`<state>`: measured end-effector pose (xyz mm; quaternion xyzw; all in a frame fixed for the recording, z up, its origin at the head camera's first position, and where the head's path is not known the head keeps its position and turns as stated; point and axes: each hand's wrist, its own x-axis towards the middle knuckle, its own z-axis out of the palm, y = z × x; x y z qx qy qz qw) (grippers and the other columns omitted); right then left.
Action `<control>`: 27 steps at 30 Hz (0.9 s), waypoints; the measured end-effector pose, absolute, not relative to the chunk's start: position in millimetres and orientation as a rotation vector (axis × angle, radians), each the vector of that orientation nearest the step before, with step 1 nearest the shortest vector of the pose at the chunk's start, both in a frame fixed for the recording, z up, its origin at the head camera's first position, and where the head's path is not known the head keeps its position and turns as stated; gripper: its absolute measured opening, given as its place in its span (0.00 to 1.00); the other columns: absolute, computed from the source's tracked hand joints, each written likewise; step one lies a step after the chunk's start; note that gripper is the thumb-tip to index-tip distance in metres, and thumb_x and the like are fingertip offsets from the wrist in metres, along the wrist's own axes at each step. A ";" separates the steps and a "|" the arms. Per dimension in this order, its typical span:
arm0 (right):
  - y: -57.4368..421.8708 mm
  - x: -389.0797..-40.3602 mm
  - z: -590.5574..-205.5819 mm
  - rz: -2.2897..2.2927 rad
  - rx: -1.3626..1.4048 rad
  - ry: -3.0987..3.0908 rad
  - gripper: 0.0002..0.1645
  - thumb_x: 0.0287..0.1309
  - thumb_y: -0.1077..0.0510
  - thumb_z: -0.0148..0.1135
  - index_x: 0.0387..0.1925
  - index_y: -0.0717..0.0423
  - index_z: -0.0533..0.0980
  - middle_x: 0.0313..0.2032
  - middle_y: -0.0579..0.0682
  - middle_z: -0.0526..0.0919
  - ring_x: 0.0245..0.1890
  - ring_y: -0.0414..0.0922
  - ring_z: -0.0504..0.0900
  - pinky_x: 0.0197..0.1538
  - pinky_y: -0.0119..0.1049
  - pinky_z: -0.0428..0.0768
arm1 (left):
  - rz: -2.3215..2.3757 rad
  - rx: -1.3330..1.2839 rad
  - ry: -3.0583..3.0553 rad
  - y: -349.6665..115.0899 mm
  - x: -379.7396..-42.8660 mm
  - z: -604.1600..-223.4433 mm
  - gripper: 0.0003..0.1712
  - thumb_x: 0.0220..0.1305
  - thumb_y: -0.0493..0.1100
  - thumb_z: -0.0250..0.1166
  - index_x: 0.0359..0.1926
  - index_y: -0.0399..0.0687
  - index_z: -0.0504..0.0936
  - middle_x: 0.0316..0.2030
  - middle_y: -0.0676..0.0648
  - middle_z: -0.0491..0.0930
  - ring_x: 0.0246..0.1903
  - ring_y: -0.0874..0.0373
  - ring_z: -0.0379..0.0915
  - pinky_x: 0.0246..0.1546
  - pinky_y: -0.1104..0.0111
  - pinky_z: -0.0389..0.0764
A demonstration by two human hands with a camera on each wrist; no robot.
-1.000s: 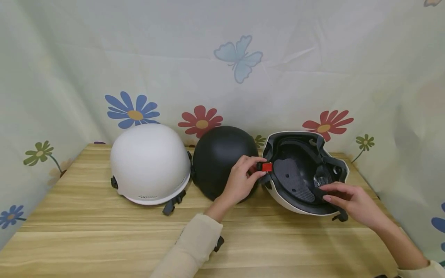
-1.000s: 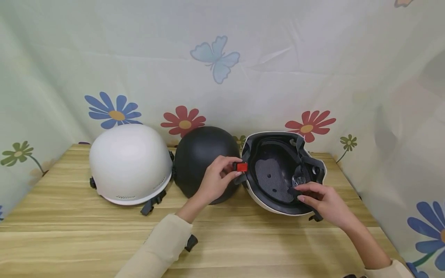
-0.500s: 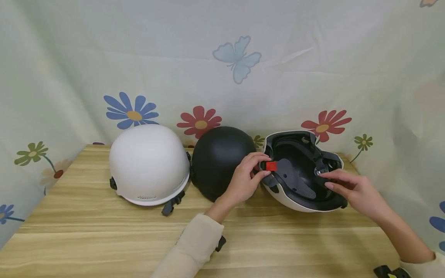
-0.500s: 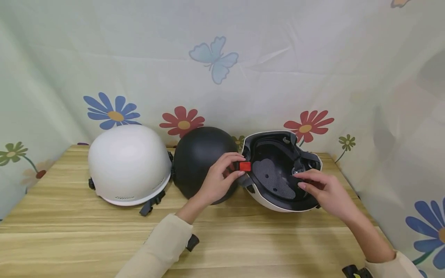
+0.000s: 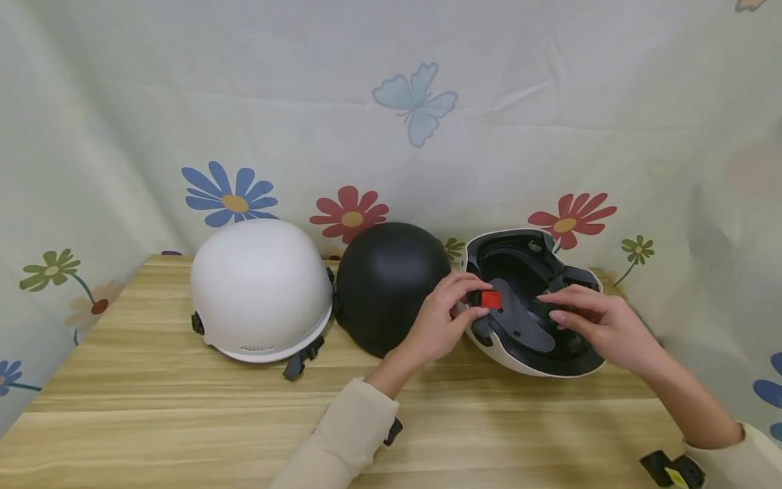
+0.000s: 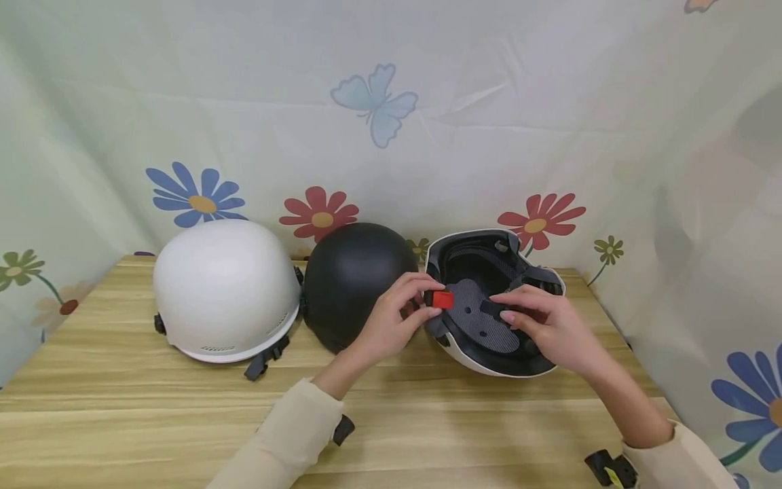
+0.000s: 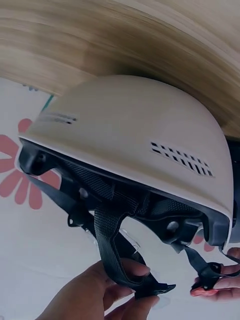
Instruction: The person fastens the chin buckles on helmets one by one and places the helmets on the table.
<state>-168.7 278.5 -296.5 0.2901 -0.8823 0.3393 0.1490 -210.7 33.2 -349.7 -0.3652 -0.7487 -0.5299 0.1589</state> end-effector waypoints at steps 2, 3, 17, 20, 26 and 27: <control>274.9 -169.6 -295.9 1.002 0.831 -2.551 0.16 0.51 0.72 0.60 0.44 0.61 0.78 0.35 0.46 0.78 0.28 0.40 0.77 0.32 0.24 0.76 | -1.489 -1.050 -2.153 34.1 -209.8 -349.4 0.18 0.56 0.37 0.65 0.49 0.43 0.77 0.49 0.46 0.72 0.39 0.57 0.67 0.34 0.73 0.75; 273.3 -170.1 -295.9 1.016 0.829 -2.555 0.15 0.52 0.71 0.61 0.43 0.61 0.78 0.35 0.47 0.78 0.28 0.40 0.78 0.32 0.24 0.77 | -1.474 -1.052 -2.159 34.5 -209.6 -349.4 0.18 0.56 0.37 0.65 0.49 0.43 0.77 0.49 0.46 0.73 0.39 0.58 0.67 0.34 0.73 0.75; 264.0 -178.3 -299.8 1.146 0.884 -2.571 0.13 0.51 0.72 0.61 0.40 0.62 0.78 0.33 0.47 0.79 0.26 0.42 0.77 0.31 0.30 0.78 | -1.358 -1.067 -2.240 39.1 -208.3 -349.9 0.18 0.58 0.38 0.63 0.51 0.46 0.77 0.49 0.48 0.75 0.41 0.58 0.67 0.34 0.79 0.72; 263.4 -178.5 -300.2 1.140 0.875 -2.590 0.12 0.52 0.71 0.61 0.40 0.61 0.78 0.33 0.48 0.79 0.26 0.42 0.77 0.32 0.30 0.78 | -1.351 -1.074 -2.272 40.2 -207.5 -350.7 0.19 0.59 0.37 0.62 0.52 0.47 0.76 0.50 0.49 0.75 0.40 0.57 0.68 0.35 0.79 0.72; 261.3 -178.8 -300.4 1.142 0.894 -2.593 0.12 0.52 0.72 0.60 0.40 0.61 0.78 0.33 0.48 0.80 0.27 0.42 0.77 0.33 0.29 0.78 | -1.390 -1.115 -2.268 41.9 -205.3 -351.4 0.19 0.59 0.36 0.61 0.52 0.46 0.76 0.50 0.48 0.75 0.41 0.57 0.70 0.40 0.77 0.72; 260.9 -178.9 -300.4 1.141 0.896 -2.591 0.12 0.52 0.72 0.60 0.40 0.61 0.78 0.33 0.48 0.80 0.27 0.41 0.77 0.33 0.28 0.78 | -1.402 -1.127 -2.260 42.3 -205.3 -351.6 0.18 0.59 0.36 0.61 0.52 0.45 0.76 0.50 0.48 0.75 0.43 0.57 0.70 0.42 0.77 0.72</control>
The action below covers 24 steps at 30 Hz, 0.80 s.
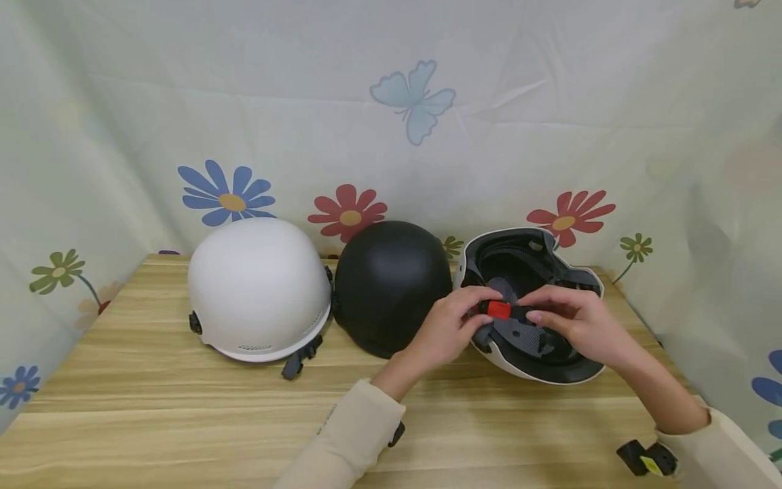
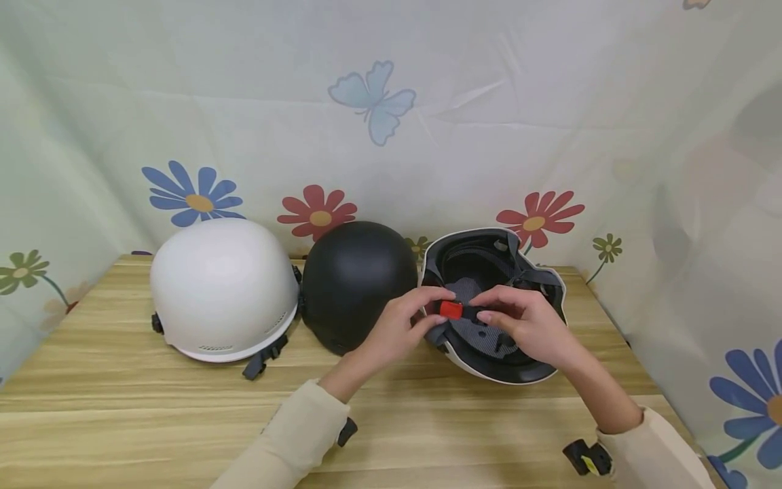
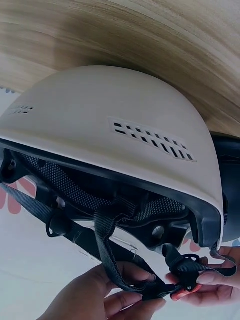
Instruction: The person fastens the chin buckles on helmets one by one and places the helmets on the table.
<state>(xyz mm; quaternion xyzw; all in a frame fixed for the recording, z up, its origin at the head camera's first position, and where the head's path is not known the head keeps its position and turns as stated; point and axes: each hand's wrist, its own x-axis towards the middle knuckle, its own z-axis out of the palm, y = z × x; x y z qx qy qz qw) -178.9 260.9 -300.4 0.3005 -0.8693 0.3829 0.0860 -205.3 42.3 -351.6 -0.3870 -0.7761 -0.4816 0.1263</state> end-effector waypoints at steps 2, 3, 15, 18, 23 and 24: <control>259.8 -179.2 -300.3 1.132 0.903 -2.585 0.12 0.51 0.72 0.60 0.40 0.61 0.79 0.33 0.48 0.80 0.26 0.41 0.77 0.32 0.29 0.78 | -1.417 -1.148 -2.246 42.8 -205.2 -352.0 0.18 0.59 0.35 0.61 0.52 0.45 0.75 0.51 0.47 0.75 0.44 0.58 0.71 0.44 0.77 0.71; 259.3 -179.3 -300.2 1.133 0.907 -2.581 0.13 0.51 0.72 0.60 0.40 0.61 0.79 0.33 0.48 0.80 0.26 0.41 0.77 0.31 0.29 0.78 | -1.420 -1.154 -2.242 43.1 -205.2 -352.0 0.18 0.59 0.35 0.61 0.52 0.45 0.76 0.51 0.47 0.75 0.45 0.58 0.71 0.45 0.77 0.71; 259.6 -176.6 -303.8 1.208 0.932 -2.559 0.19 0.45 0.73 0.65 0.41 0.63 0.73 0.31 0.52 0.80 0.28 0.39 0.79 0.30 0.27 0.77 | -1.478 -1.153 -2.236 44.1 -204.7 -352.4 0.17 0.59 0.34 0.61 0.51 0.44 0.76 0.48 0.47 0.75 0.39 0.60 0.70 0.37 0.79 0.72; 260.0 -176.4 -305.1 1.210 0.985 -2.549 0.24 0.41 0.77 0.65 0.43 0.65 0.71 0.33 0.53 0.80 0.29 0.39 0.78 0.30 0.26 0.77 | -1.499 -1.142 -2.235 43.4 -205.2 -352.9 0.17 0.59 0.35 0.62 0.50 0.44 0.76 0.47 0.47 0.75 0.36 0.60 0.69 0.35 0.79 0.72; 260.2 -177.6 -306.9 1.215 1.021 -2.519 0.26 0.37 0.82 0.64 0.42 0.67 0.69 0.34 0.52 0.78 0.30 0.38 0.77 0.32 0.25 0.76 | -1.506 -1.122 -2.229 42.9 -206.8 -354.0 0.17 0.58 0.36 0.62 0.50 0.44 0.76 0.42 0.47 0.76 0.32 0.61 0.68 0.32 0.79 0.72; 260.3 -177.8 -307.2 1.219 1.017 -2.517 0.26 0.37 0.82 0.63 0.42 0.67 0.69 0.34 0.52 0.78 0.30 0.38 0.78 0.32 0.25 0.77 | -1.510 -1.114 -2.225 43.0 -207.0 -354.2 0.17 0.58 0.37 0.63 0.50 0.44 0.76 0.39 0.47 0.76 0.30 0.62 0.68 0.31 0.78 0.72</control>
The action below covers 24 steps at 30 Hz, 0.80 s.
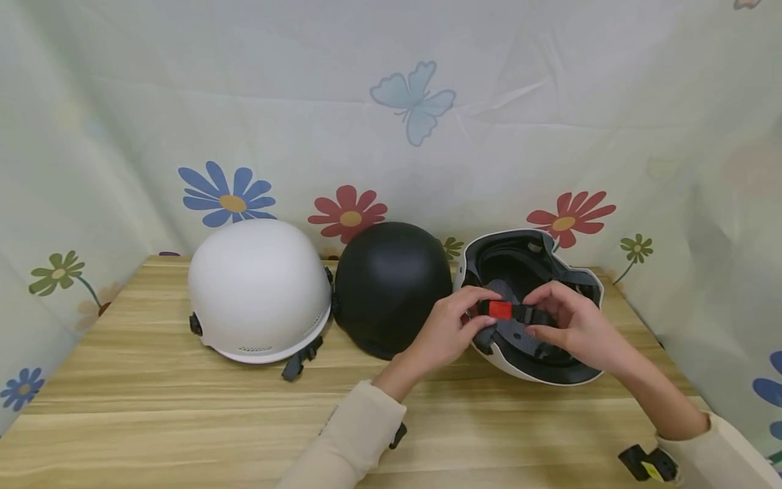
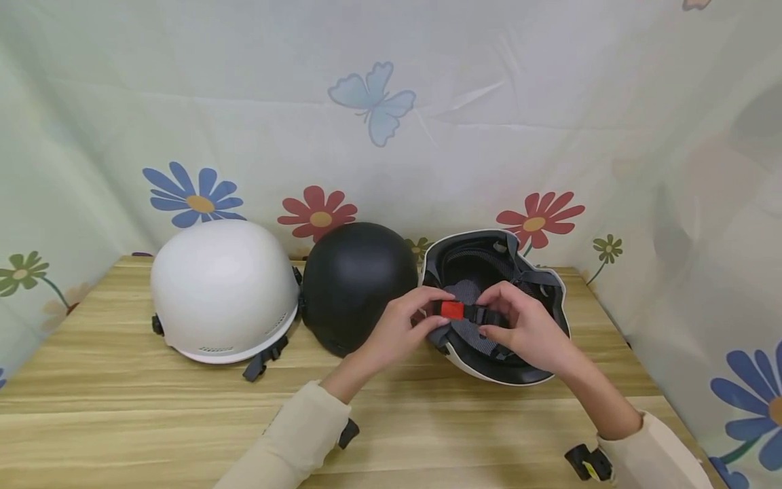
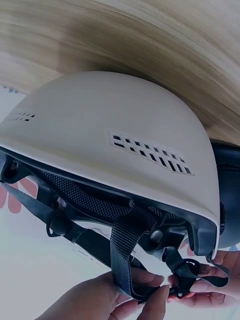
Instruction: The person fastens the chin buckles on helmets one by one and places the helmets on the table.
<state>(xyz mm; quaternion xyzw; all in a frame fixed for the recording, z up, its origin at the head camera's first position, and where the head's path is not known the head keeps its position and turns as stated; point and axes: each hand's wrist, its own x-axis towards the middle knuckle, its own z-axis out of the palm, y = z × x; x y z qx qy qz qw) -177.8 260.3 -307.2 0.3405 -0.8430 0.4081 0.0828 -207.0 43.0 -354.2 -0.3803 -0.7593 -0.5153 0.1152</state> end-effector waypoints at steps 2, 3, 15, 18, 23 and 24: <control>260.6 -178.0 -307.3 1.221 1.002 -2.519 0.25 0.38 0.82 0.63 0.41 0.68 0.69 0.34 0.52 0.78 0.30 0.39 0.78 0.33 0.25 0.77 | -1.519 -1.091 -2.215 43.6 -207.3 -354.9 0.17 0.58 0.37 0.63 0.49 0.44 0.74 0.35 0.48 0.76 0.28 0.62 0.67 0.29 0.78 0.71; 260.7 -178.0 -307.2 1.217 0.990 -2.524 0.24 0.39 0.81 0.63 0.41 0.68 0.69 0.34 0.52 0.78 0.30 0.39 0.79 0.34 0.25 0.77 | -1.532 -1.076 -2.209 44.0 -207.5 -355.2 0.16 0.57 0.37 0.64 0.48 0.43 0.74 0.33 0.48 0.75 0.27 0.62 0.67 0.28 0.78 0.70; 258.5 -175.5 -305.9 0.843 0.878 -2.496 0.23 0.33 0.73 0.72 0.37 0.59 0.77 0.36 0.47 0.77 0.37 0.40 0.70 0.39 0.26 0.71 | -1.585 -0.995 -2.143 45.8 -209.0 -360.2 0.14 0.52 0.35 0.68 0.41 0.41 0.76 0.26 0.48 0.75 0.25 0.62 0.68 0.27 0.77 0.72; 259.0 -175.1 -305.3 0.858 0.874 -2.507 0.23 0.35 0.73 0.71 0.38 0.60 0.77 0.35 0.47 0.78 0.37 0.40 0.72 0.38 0.26 0.73 | -1.603 -1.000 -2.117 46.6 -209.2 -360.4 0.14 0.52 0.35 0.68 0.40 0.41 0.77 0.29 0.47 0.78 0.26 0.62 0.68 0.28 0.77 0.73; 259.6 -173.8 -305.4 0.847 0.821 -2.545 0.21 0.38 0.70 0.72 0.38 0.58 0.78 0.33 0.45 0.80 0.34 0.44 0.73 0.36 0.28 0.73 | -1.611 -1.012 -2.075 47.7 -208.3 -359.3 0.12 0.52 0.33 0.67 0.39 0.40 0.77 0.40 0.47 0.79 0.30 0.61 0.69 0.29 0.76 0.73; 259.7 -173.6 -305.6 0.840 0.812 -2.548 0.21 0.38 0.69 0.72 0.38 0.57 0.78 0.33 0.45 0.80 0.34 0.44 0.73 0.37 0.28 0.72 | -1.606 -1.015 -2.068 47.8 -208.3 -359.2 0.12 0.52 0.32 0.67 0.39 0.40 0.77 0.41 0.46 0.79 0.30 0.60 0.70 0.29 0.76 0.74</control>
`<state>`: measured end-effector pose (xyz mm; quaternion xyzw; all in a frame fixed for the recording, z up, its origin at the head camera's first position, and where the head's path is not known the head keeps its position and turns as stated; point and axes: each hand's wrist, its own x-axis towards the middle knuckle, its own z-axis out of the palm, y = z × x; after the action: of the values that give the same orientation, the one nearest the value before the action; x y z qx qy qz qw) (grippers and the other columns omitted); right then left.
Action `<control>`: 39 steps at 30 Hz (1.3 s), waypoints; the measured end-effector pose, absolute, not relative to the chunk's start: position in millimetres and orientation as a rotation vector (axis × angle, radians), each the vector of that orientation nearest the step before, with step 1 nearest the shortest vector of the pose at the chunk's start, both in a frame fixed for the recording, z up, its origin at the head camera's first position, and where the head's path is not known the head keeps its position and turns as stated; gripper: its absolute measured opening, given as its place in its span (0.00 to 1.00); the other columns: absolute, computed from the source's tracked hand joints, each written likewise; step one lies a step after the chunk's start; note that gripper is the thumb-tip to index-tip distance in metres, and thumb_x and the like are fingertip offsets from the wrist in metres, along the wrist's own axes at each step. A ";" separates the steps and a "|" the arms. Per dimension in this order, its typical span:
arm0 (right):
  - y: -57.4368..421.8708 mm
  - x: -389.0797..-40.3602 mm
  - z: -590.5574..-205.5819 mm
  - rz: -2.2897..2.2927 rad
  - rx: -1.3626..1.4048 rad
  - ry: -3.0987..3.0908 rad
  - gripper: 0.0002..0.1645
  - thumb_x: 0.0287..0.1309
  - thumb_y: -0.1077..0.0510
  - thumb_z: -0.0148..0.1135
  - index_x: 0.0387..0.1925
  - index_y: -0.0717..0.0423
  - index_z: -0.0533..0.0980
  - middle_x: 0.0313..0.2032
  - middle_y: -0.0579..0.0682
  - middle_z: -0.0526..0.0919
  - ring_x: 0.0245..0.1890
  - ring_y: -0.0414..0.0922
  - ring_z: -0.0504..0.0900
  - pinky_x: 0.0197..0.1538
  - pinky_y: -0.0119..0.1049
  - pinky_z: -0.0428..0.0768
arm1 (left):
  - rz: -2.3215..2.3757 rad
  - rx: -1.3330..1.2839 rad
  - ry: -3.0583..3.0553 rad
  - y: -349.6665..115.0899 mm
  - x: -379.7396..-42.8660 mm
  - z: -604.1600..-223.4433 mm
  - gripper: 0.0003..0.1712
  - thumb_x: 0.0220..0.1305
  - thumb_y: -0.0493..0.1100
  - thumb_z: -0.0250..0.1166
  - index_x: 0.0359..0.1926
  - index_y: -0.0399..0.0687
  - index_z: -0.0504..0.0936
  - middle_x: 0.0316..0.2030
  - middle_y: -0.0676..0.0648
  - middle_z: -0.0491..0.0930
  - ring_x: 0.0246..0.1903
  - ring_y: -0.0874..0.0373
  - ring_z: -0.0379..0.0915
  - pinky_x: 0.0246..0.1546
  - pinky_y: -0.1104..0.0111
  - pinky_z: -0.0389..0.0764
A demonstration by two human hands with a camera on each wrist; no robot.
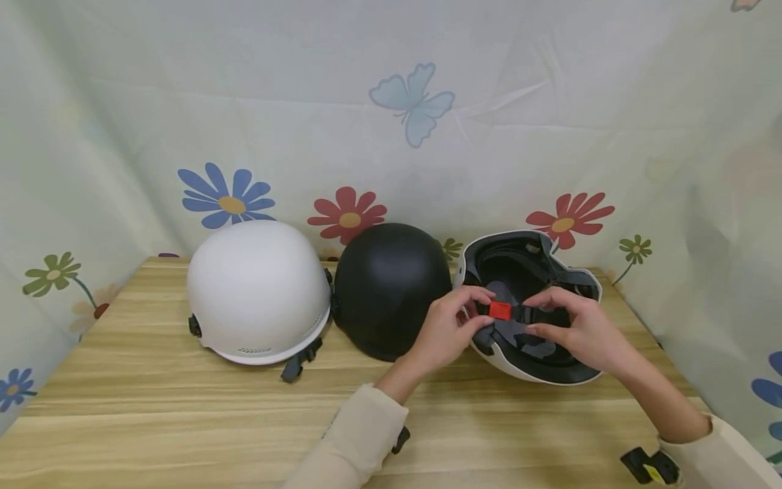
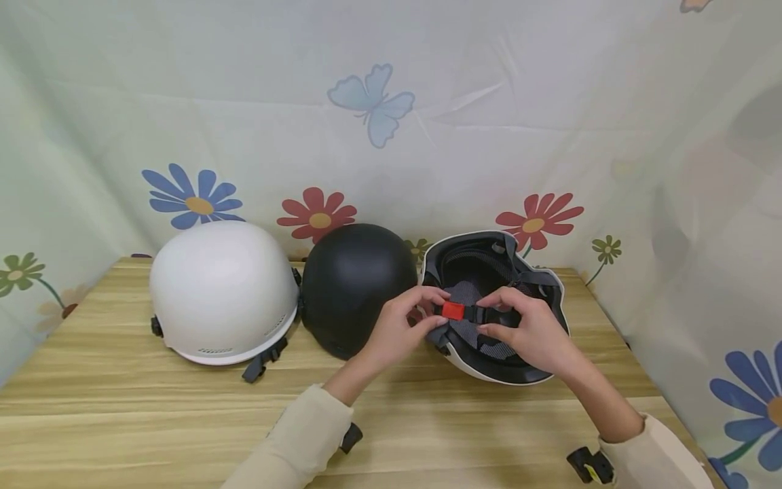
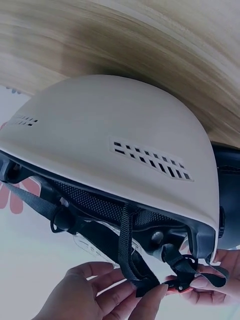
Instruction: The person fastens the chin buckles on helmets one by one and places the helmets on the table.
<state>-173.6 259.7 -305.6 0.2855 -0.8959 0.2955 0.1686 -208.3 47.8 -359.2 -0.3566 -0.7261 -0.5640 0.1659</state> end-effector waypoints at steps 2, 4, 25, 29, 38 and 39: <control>259.9 -173.2 -306.3 0.834 0.803 -2.548 0.20 0.38 0.69 0.72 0.38 0.57 0.78 0.33 0.45 0.80 0.34 0.45 0.72 0.37 0.29 0.72 | -1.597 -1.018 -2.059 48.1 -208.1 -359.3 0.12 0.51 0.32 0.67 0.38 0.39 0.78 0.40 0.46 0.78 0.30 0.60 0.70 0.29 0.76 0.74; 260.2 -173.3 -307.0 0.844 0.807 -2.541 0.20 0.38 0.70 0.72 0.38 0.57 0.78 0.33 0.45 0.80 0.34 0.44 0.72 0.36 0.29 0.72 | -1.592 -1.015 -2.058 48.3 -208.1 -359.4 0.12 0.51 0.31 0.67 0.38 0.39 0.78 0.39 0.46 0.78 0.30 0.60 0.70 0.29 0.76 0.74; 261.4 -172.0 -309.1 0.967 0.750 -2.559 0.19 0.41 0.68 0.71 0.40 0.57 0.79 0.34 0.47 0.81 0.35 0.41 0.72 0.33 0.28 0.73 | -1.645 -0.904 -2.027 50.3 -208.6 -361.3 0.09 0.50 0.36 0.69 0.35 0.41 0.82 0.35 0.48 0.81 0.24 0.63 0.67 0.25 0.77 0.72; 261.0 -171.6 -309.5 0.962 0.741 -2.564 0.19 0.41 0.67 0.71 0.40 0.57 0.79 0.34 0.47 0.81 0.35 0.40 0.72 0.33 0.29 0.73 | -1.672 -0.906 -2.007 50.0 -208.5 -361.0 0.10 0.50 0.36 0.69 0.36 0.41 0.83 0.35 0.48 0.81 0.24 0.63 0.66 0.25 0.76 0.71; 259.5 -172.4 -310.4 0.953 0.766 -2.534 0.19 0.40 0.69 0.71 0.39 0.58 0.79 0.34 0.48 0.82 0.33 0.40 0.73 0.33 0.27 0.72 | -1.686 -0.919 -1.931 49.7 -207.9 -360.0 0.10 0.50 0.36 0.69 0.36 0.41 0.85 0.37 0.48 0.82 0.25 0.61 0.67 0.24 0.76 0.70; 259.3 -172.6 -310.4 0.952 0.766 -2.532 0.19 0.40 0.69 0.71 0.39 0.58 0.79 0.34 0.49 0.82 0.33 0.40 0.72 0.32 0.26 0.72 | -1.686 -0.919 -1.921 49.8 -207.6 -359.8 0.10 0.50 0.36 0.69 0.36 0.40 0.85 0.37 0.48 0.82 0.25 0.61 0.67 0.24 0.76 0.70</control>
<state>-172.6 259.3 -310.4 0.2688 -0.8883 0.3340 0.1644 -207.6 49.8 -359.8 -0.3308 -0.6912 -0.6068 0.2112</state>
